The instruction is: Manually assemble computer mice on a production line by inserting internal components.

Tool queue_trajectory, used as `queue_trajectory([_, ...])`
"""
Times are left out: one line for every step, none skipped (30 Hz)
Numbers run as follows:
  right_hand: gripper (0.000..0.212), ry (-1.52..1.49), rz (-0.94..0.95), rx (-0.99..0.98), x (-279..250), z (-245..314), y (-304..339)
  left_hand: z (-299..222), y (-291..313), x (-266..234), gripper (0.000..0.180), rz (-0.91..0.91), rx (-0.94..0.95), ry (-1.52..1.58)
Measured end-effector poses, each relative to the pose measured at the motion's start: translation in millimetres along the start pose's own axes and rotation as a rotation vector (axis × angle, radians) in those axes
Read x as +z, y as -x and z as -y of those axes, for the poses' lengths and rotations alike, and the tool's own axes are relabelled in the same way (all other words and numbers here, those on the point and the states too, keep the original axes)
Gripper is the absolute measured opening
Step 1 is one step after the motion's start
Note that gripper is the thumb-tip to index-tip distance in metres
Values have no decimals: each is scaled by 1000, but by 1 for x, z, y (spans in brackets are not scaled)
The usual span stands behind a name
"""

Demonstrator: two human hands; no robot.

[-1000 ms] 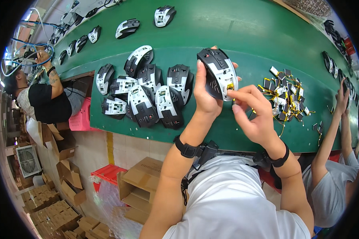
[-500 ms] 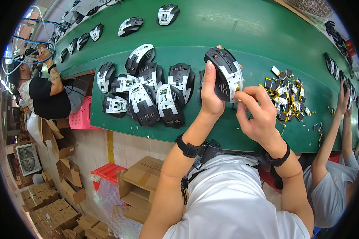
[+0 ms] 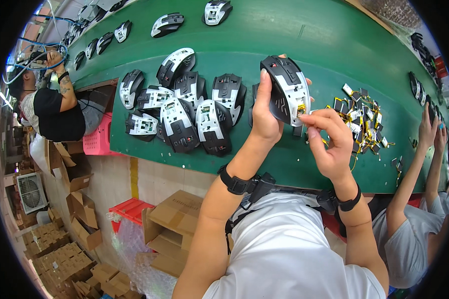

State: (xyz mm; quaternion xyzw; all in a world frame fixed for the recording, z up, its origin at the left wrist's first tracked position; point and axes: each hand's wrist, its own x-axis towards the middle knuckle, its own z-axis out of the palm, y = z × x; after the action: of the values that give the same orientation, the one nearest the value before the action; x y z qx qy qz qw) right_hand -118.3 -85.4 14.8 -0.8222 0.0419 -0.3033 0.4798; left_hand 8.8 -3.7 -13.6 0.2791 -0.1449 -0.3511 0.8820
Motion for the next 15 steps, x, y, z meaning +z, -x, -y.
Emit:
queue_trajectory([28, 35, 10, 3, 0, 5, 1, 0, 0, 1, 59, -9, 10, -5])
queue_trajectory([29, 70, 19, 8, -1, 7, 2, 1, 0, 1, 59, 1, 13, -14])
queue_trajectory([29, 117, 47, -34, -4, 3, 4, 2, 1, 1, 59, 12, 15, -22])
queue_trajectory([30, 139, 16, -56, -5, 2, 3, 3, 1, 1, 58, 22, 18, -31])
queue_trajectory([32, 159, -18, -78, -5, 2, 2, 4, 2, 0, 59, 26, 39, -61])
queue_trajectory([33, 180, -52, -100, -5, 1, 0, 5, 2, -1, 59, 30, 61, -92])
queue_trajectory([54, 174, -86, -103, -6, -3, 2, 7, 3, -3, 59, 35, 84, -123])
queue_trajectory([59, 16, -68, -12, -5, -2, -2, 7, 0, -2, 60, 49, 111, -155])
queue_trajectory([65, -142, -47, 76, -3, -1, -6, 9, 1, 1, 62, 53, 223, -282])
queue_trajectory([71, -300, -24, 163, -2, 1, -10, 6, 3, 2, 64, 118, 260, -358])
queue_trajectory([78, -432, 67, 259, -2, 5, -15, 5, 3, 5, 66, 141, 266, -457])
queue_trajectory([77, -454, 100, 270, -4, 4, -19, 6, 4, 8, 67, 162, 273, -556])
queue_trajectory([76, -476, 135, 280, -9, -1, -24, 5, 5, 12, 68, 160, 254, -582])
queue_trajectory([75, -496, 169, 288, -14, -7, -31, 7, 1, 8, 68, 119, 253, -736])
queue_trajectory([73, -448, 145, 249, -17, -9, -41, 4, 0, 12, 66, 43, 379, -904])
